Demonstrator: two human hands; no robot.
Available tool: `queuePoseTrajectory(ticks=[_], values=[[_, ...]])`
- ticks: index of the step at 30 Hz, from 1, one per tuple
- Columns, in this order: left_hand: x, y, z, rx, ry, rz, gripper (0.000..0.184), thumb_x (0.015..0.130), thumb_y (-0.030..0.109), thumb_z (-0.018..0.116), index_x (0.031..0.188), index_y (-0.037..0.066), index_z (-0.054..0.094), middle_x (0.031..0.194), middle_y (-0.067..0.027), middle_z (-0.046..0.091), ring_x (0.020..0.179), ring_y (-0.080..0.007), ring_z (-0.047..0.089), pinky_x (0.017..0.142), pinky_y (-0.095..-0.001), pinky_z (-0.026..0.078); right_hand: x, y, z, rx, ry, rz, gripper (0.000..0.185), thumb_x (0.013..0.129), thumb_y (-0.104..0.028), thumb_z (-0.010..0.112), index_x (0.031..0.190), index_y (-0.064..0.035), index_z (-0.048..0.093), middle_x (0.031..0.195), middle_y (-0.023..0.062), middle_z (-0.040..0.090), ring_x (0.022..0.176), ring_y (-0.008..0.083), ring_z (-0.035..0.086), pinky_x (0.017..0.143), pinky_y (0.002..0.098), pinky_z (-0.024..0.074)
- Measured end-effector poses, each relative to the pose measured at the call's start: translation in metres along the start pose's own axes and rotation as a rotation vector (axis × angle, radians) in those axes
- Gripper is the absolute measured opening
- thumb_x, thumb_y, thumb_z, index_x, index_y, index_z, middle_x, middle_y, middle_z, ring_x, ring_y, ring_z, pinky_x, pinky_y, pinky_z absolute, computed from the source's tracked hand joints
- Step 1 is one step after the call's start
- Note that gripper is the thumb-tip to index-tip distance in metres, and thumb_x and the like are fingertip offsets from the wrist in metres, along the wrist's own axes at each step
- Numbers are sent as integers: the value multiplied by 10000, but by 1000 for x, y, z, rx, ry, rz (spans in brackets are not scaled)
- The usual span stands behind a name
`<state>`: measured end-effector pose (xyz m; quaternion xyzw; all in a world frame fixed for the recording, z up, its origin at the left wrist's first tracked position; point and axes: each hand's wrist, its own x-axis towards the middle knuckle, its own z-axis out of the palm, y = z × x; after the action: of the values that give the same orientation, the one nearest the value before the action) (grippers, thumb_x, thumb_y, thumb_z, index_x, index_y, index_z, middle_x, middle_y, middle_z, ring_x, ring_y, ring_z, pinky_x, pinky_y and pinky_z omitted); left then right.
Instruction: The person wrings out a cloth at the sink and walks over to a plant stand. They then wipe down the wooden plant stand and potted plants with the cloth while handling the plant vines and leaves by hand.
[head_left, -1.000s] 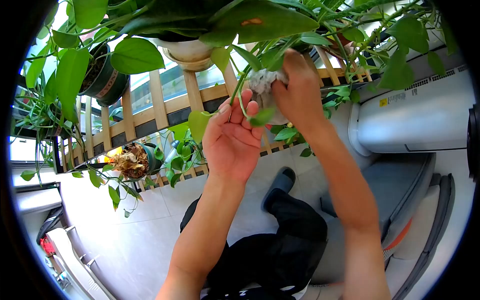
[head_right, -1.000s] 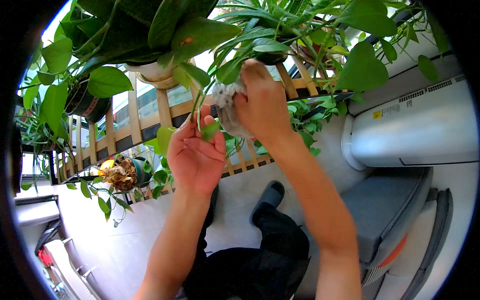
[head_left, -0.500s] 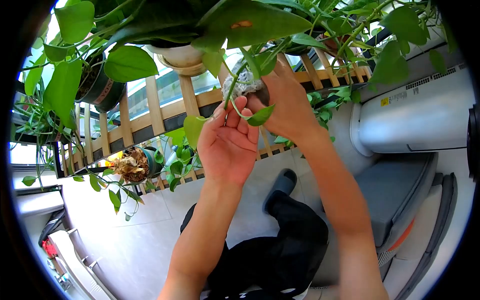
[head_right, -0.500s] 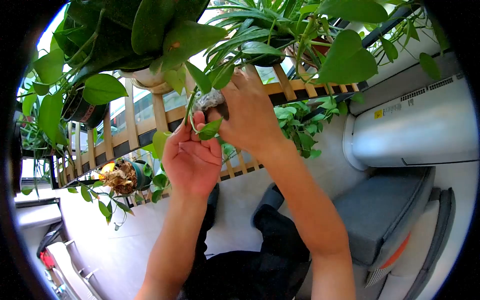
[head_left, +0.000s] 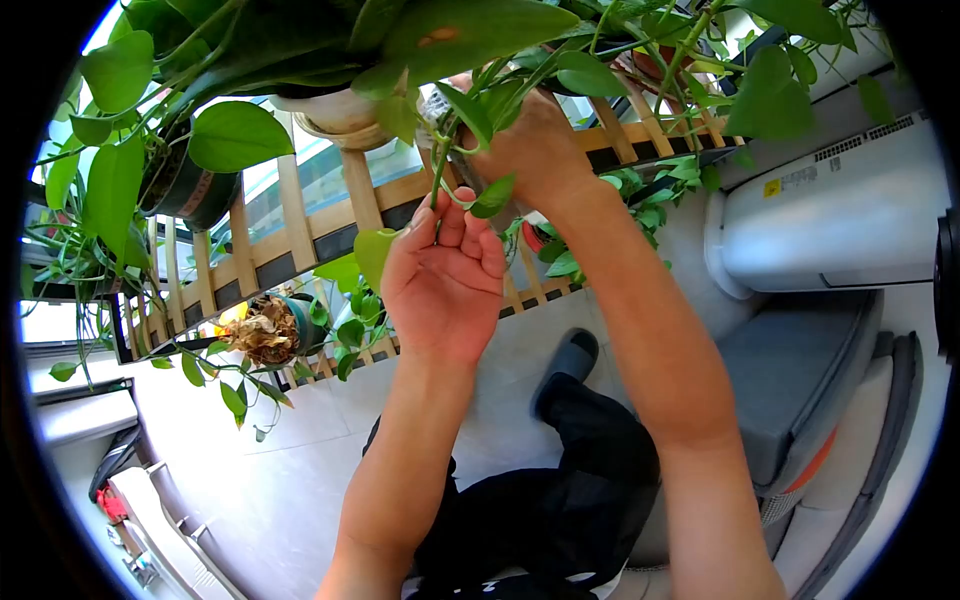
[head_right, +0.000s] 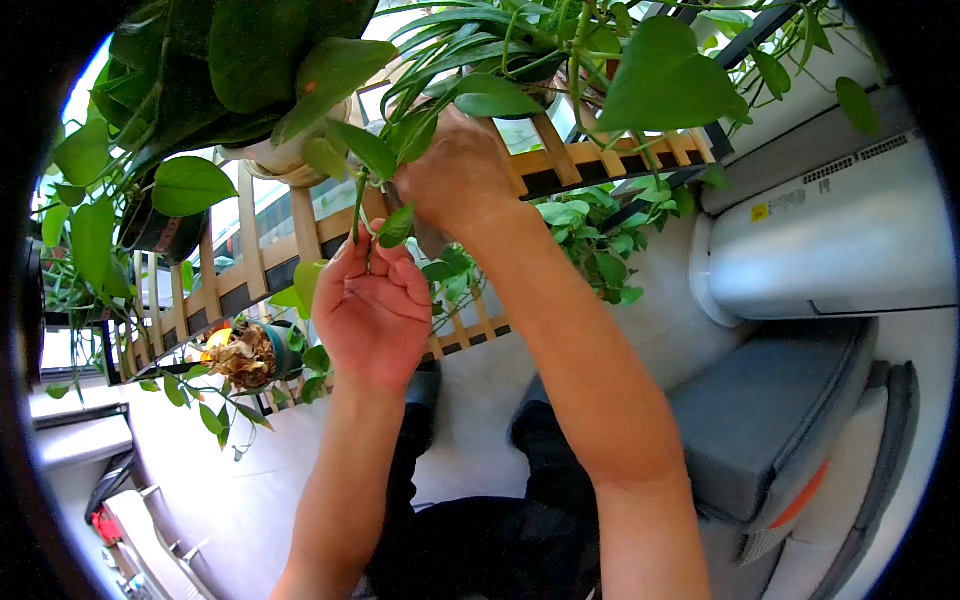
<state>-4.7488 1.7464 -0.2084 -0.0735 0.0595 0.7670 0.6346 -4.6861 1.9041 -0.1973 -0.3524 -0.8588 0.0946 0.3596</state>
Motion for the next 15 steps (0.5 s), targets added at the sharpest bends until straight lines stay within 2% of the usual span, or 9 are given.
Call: queuePoseTrajectory(ticks=[5,7,11,13,14,15], values=[[-1,1,-1,26,16,36,214,947,146,515,1075,25,637,1073,-67,691,943,-200,665,822,-338,569,-11,-14,-34,-93,-122,-86,213,802,-178,601,947,-33,660,899,166,658,920,366,619,790,471,497],[1,2,-3,40,-24,16,222,946,145,511,1083,26,639,1087,-79,690,943,-198,665,839,-336,564,-17,-15,-45,-80,-248,-63,245,818,-145,566,1027,-40,641,993,187,652,930,382,622,781,465,505],[0,4,-3,-25,-22,-5,238,953,154,492,1090,28,641,1105,-91,687,943,-196,665,853,-331,559,-28,-17,-62,-36,-227,-56,318,789,-66,551,1089,-50,658,1039,179,657,951,378,625,796,459,513],[-1,6,-4,14,-17,-9,245,954,157,485,1093,31,643,1109,-90,689,943,-196,665,859,-328,556,-31,-17,-73,84,-187,-131,305,713,-33,560,993,-14,681,963,188,664,946,360,626,812,446,507],[-1,6,-4,13,-16,-2,245,954,157,485,1093,31,643,1109,-90,689,943,-196,665,859,-328,556,-35,-15,-80,19,-194,-143,356,698,-16,566,1036,-17,681,1070,175,664,998,359,625,858,421,509],[-1,5,-4,23,-22,-5,243,956,159,488,1092,32,643,1099,-89,691,943,-196,664,858,-331,555,-39,-11,-88,23,-198,-147,356,698,-16,566,1036,-17,681,1070,175,664,998,359,625,858,421,509]])
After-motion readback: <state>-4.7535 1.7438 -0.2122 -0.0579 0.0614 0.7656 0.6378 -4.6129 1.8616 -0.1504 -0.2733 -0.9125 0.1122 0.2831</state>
